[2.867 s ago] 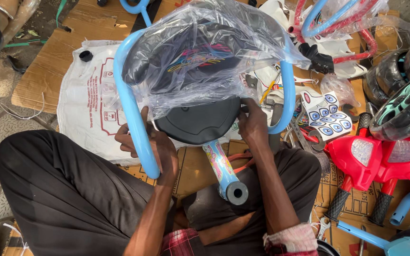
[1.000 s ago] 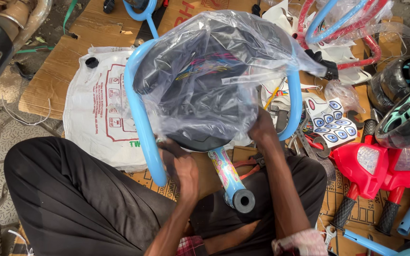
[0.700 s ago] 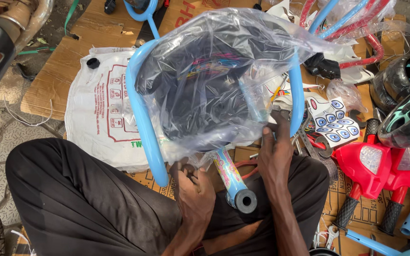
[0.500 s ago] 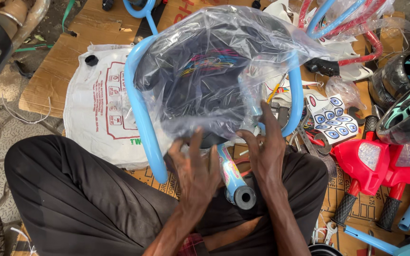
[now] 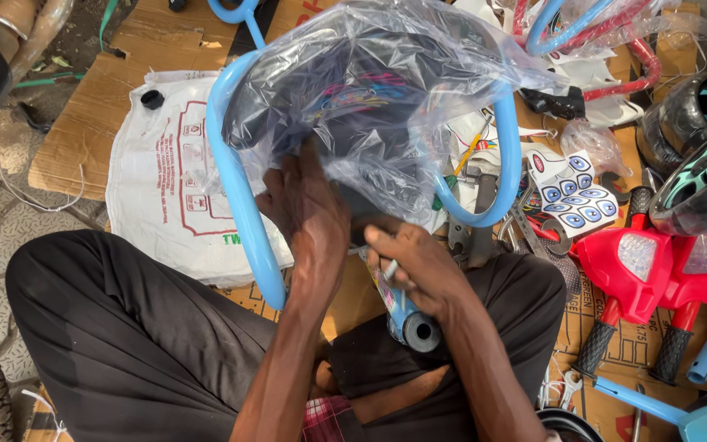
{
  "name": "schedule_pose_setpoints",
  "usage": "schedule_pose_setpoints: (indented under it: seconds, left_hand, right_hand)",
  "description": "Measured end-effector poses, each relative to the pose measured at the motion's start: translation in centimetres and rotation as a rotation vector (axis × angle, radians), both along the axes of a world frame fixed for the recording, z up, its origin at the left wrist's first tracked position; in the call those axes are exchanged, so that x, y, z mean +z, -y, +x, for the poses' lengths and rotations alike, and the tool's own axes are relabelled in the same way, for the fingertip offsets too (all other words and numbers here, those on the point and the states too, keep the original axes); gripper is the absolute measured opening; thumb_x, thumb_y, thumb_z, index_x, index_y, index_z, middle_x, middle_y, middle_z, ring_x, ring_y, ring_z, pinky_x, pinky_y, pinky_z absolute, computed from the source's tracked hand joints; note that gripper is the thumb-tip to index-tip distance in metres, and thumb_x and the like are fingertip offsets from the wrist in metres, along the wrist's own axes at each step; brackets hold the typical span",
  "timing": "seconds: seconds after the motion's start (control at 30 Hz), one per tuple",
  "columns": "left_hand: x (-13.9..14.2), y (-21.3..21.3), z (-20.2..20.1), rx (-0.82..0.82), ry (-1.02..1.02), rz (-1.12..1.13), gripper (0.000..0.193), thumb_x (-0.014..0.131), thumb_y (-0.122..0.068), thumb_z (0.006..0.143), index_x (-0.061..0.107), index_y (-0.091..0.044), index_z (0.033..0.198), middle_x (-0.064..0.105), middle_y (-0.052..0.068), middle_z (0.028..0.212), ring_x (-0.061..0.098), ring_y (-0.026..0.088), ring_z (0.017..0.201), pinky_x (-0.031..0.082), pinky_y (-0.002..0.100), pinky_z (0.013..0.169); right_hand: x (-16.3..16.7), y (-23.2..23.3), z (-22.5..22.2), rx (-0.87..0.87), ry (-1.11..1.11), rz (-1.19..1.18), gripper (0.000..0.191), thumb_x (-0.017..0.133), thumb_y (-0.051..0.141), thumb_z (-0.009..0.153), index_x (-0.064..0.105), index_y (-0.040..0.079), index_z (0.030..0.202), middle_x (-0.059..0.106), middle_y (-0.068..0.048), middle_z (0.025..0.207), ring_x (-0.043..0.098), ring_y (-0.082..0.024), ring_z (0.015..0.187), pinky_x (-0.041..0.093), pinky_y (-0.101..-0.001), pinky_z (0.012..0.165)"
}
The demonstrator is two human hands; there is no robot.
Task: The person sits on the ground and assembles a children's tricycle, fitting a plastic-wrapped seat onto the blue metal frame and aligning it with the seat post. They use a screwdriver to tighten the seat mounting hardware, then lift and reposition the frame while continuing to secure the seat.
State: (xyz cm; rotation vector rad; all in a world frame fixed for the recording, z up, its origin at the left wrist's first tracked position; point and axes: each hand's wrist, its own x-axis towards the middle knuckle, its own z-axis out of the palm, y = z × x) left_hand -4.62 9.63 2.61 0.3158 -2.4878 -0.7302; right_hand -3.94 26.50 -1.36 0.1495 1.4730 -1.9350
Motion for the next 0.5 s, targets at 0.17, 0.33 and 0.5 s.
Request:
schedule_pose_setpoints:
  seconds: [0.17, 0.33, 0.5]
  left_hand:
    - [0.7, 0.0, -0.4, 0.009, -0.079, 0.300, 0.026, 0.068, -0.007, 0.080, 0.074, -0.002, 0.105, 0.068, 0.017, 0.094, 0.066, 0.034, 0.087, 0.048, 0.046, 0.079]
    - [2.2, -1.2, -0.1, -0.037, -0.089, 0.561, 0.027, 0.068, -0.010, 0.082, 0.072, -0.002, 0.108, 0.068, 0.015, 0.091, 0.069, 0.031, 0.081, 0.054, 0.042, 0.074]
    - [3.2, -3.6, 2.1, -0.077, -0.131, 0.327, 0.028, 0.070, -0.012, 0.084, 0.070, -0.004, 0.111, 0.062, 0.021, 0.109, 0.069, 0.037, 0.083, 0.054, 0.048, 0.069]
  right_hand:
    - [-3.2, 0.7, -4.8, -0.424, 0.345, -0.620, 0.025, 0.059, 0.016, 0.105, 0.062, -0.007, 0.113, 0.059, -0.006, 0.080, 0.050, -0.005, 0.055, 0.038, -0.0174, 0.042]
    - [-3.5, 0.8, -5.0, -0.713, 0.549, -0.776, 0.021, 0.051, 0.011, 0.105, 0.058, -0.007, 0.114, 0.063, -0.017, 0.094, 0.057, -0.018, 0.074, 0.051, -0.0246, 0.059]
    - [-3.8, 2.2, -2.1, -0.605, 0.410, -0.364, 0.028, 0.046, 0.018, 0.103, 0.060, -0.002, 0.117, 0.065, -0.015, 0.106, 0.068, -0.023, 0.089, 0.060, -0.0367, 0.077]
